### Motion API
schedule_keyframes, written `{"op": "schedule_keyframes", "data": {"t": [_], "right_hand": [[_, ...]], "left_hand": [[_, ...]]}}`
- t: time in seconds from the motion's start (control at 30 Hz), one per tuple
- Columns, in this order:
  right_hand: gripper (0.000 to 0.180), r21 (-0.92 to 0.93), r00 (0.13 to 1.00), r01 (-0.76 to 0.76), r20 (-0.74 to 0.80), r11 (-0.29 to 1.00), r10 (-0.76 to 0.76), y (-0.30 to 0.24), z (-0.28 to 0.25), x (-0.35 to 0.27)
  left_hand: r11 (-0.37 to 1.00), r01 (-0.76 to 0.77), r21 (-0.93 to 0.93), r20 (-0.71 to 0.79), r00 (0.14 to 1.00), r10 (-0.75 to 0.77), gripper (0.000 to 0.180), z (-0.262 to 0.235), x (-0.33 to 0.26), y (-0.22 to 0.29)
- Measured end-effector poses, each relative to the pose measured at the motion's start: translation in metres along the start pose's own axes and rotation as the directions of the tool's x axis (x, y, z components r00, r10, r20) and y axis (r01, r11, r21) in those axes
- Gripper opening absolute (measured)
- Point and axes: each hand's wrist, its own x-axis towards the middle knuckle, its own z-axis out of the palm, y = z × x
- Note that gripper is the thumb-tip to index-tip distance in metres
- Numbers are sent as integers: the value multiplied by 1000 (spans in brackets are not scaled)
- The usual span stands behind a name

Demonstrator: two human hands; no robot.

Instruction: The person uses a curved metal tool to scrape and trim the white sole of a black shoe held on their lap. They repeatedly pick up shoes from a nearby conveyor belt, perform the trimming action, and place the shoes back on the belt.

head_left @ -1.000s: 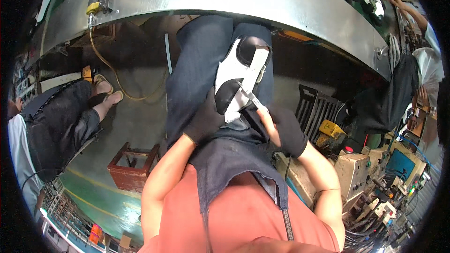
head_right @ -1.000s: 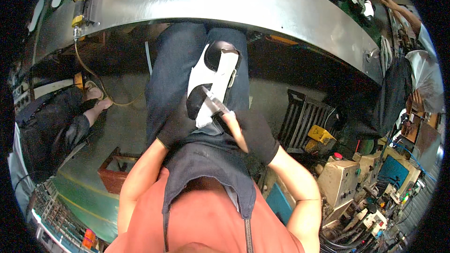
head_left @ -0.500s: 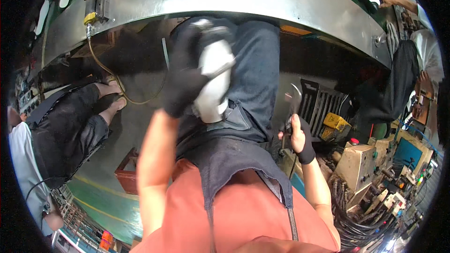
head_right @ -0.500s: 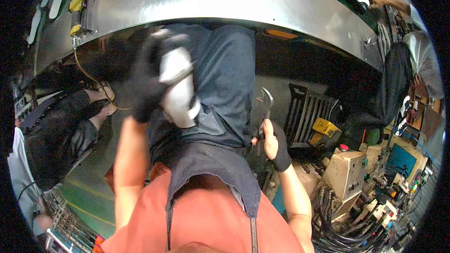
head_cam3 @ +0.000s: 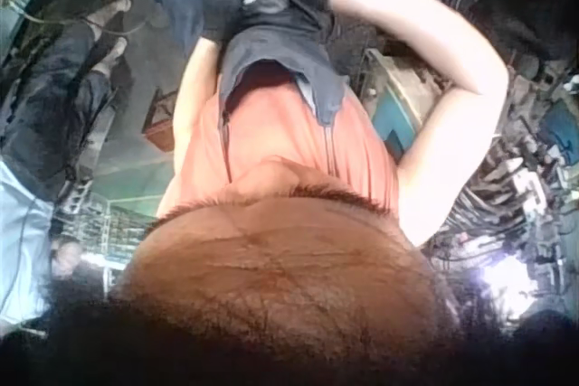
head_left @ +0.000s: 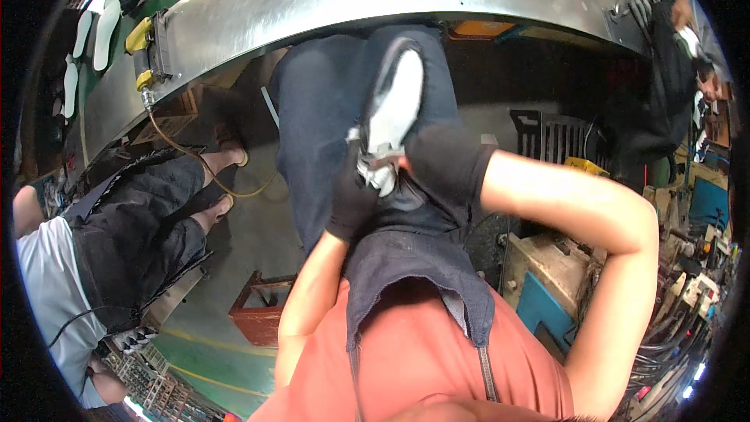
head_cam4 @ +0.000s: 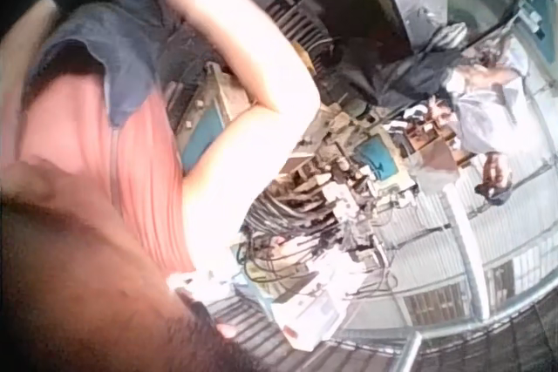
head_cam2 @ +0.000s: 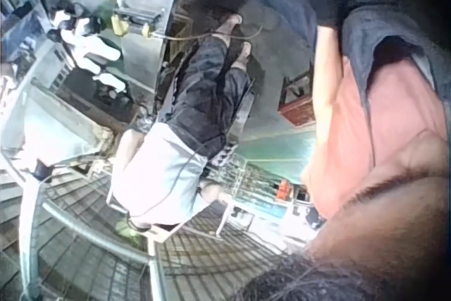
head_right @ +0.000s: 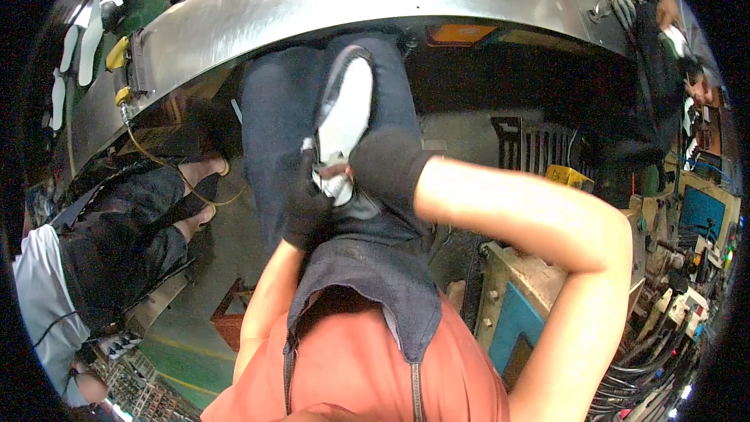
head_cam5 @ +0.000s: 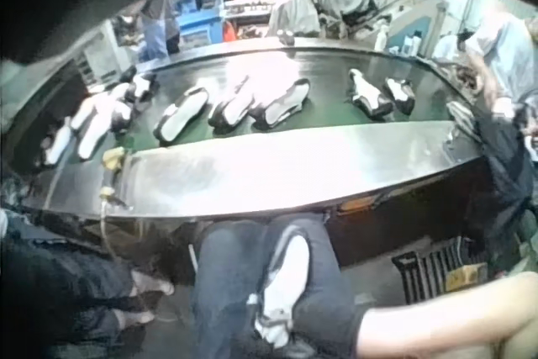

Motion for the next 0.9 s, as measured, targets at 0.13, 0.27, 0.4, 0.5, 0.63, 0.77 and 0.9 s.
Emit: {"op": "schedule_keyframes", "data": {"t": [0.13,0.27,0.4,0.5,0.63,0.77,0.9], "right_hand": [[37,-394,782,380,-345,837,-518,72,21,25],[42,-376,696,481,-386,792,-606,72,16,37],[49,96,953,233,174,968,-247,45,-20,24],[44,117,958,142,233,983,-166,33,-22,24],[26,-151,983,21,-177,988,-48,-24,-6,-8],[29,-185,750,568,-284,802,-597,-59,26,-21],[40,226,949,253,-246,941,-196,16,30,-3]], "left_hand": [[991,-93,91,-6,996,94,74,-11,16,8],[876,-94,-473,5,994,109,57,-21,27,19],[908,-227,-352,-223,963,155,55,0,40,-5],[967,-250,53,-302,919,254,66,11,47,-30],[969,-130,211,-248,952,182,73,13,49,-37],[984,-6,-181,-161,987,-23,62,-2,56,-24],[981,-189,49,142,973,180,43,-49,58,-8]]}}
